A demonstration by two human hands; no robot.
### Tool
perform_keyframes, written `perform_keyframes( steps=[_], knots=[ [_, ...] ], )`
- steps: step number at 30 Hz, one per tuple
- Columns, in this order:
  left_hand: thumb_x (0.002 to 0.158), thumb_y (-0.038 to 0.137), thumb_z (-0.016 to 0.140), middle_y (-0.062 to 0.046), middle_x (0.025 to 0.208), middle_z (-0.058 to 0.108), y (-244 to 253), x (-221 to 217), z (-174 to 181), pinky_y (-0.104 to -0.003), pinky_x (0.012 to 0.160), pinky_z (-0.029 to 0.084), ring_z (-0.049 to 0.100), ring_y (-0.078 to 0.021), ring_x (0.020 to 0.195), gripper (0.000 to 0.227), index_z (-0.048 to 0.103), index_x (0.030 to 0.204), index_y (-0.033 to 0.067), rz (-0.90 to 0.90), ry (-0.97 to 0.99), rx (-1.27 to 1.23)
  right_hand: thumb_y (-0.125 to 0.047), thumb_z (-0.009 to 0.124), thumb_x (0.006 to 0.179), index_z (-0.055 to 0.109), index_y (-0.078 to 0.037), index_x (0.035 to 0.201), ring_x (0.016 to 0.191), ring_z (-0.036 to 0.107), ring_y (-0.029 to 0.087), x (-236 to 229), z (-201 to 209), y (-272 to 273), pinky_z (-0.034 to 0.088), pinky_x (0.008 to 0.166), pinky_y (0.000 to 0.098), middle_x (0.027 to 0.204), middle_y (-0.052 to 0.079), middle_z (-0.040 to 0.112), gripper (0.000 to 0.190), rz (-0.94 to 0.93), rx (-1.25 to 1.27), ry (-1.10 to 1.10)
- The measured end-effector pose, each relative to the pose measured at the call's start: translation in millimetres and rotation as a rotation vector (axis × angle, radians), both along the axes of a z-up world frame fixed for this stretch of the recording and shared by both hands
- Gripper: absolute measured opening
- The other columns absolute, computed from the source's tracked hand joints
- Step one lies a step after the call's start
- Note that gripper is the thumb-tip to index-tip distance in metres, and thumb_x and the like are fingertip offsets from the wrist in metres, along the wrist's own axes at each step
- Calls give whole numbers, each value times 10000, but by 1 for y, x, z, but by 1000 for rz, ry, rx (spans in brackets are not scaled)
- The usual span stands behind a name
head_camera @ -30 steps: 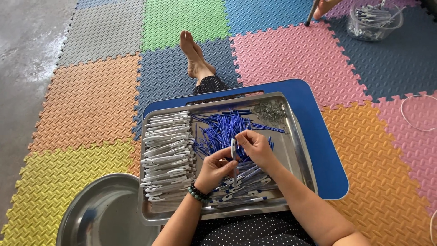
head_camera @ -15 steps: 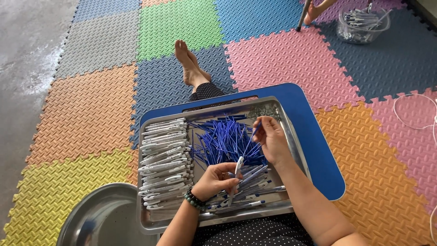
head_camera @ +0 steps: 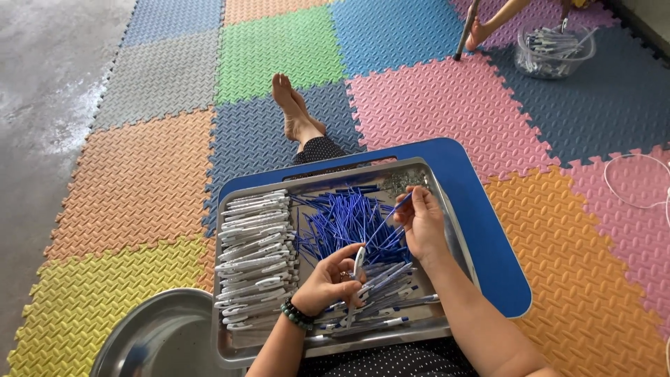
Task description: Assembling pens by inserting ink refills into pen bodies and organizing them on a tray.
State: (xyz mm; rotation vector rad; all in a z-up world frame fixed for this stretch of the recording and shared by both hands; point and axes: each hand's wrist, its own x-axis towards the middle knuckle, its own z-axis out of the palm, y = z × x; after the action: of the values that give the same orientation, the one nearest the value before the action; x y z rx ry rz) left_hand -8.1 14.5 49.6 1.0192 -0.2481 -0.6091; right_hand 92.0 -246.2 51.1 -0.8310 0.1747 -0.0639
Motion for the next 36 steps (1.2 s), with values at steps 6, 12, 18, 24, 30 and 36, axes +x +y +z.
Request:
perform_keyframes(
  steps=[6, 12, 18, 24, 30, 36],
  knots=[
    [890, 76, 918, -164, 1080, 747, 4, -1, -2, -315, 588, 707, 777, -224, 705, 969, 413, 1716, 59, 24, 35, -68, -259, 635, 1178, 698, -112, 1252, 809, 755, 139, 3, -4, -6, 621, 649, 268, 1024, 79, 797, 176, -56, -39, -18],
    [913, 26, 872, -169, 1089, 740, 5, -2, -3, -293, 572, 693, 782, -232, 690, 951, 393, 1733, 78, 133, 54, -83, -182, 699, 1106, 788, -66, 1147, 604, 633, 123, -16, 21, 10, 509, 487, 252, 881, 96, 815, 152, 201, -533, 14],
    [894, 36, 889, -172, 1067, 757, 3, 1, 1, -282, 545, 685, 786, -226, 673, 964, 408, 1728, 68, 149, 51, -53, -368, 721, 1052, 804, -42, 1261, 764, 670, 105, -37, 31, 34, 554, 665, 236, 963, 52, 787, 395, 328, -818, -203],
    [915, 62, 875, -161, 1037, 768, 0, -5, 7, -273, 537, 669, 776, -208, 662, 940, 413, 1732, 109, 144, 49, 24, -185, 655, 1130, 775, 3, 1133, 724, 690, 160, -49, 33, 42, 603, 679, 299, 893, 114, 759, 223, 555, -457, -28],
    [1028, 66, 795, -197, 953, 807, 4, -1, -23, -282, 515, 658, 765, -219, 605, 473, 667, 1483, 64, 149, 100, -88, -235, 599, 1161, 700, 24, 1127, 805, 751, 230, -46, 31, 40, 689, 771, 362, 1034, 198, 787, 280, 627, -196, 116],
    [1149, 179, 658, -151, 917, 782, 8, -1, -28, -317, 542, 671, 789, -246, 634, 192, 656, 1275, 34, 146, 92, -248, -224, 586, 1177, 643, -8, 1157, 816, 789, 247, -43, 23, 40, 696, 761, 354, 1030, 196, 794, 225, 700, -121, 247]
  ],
)
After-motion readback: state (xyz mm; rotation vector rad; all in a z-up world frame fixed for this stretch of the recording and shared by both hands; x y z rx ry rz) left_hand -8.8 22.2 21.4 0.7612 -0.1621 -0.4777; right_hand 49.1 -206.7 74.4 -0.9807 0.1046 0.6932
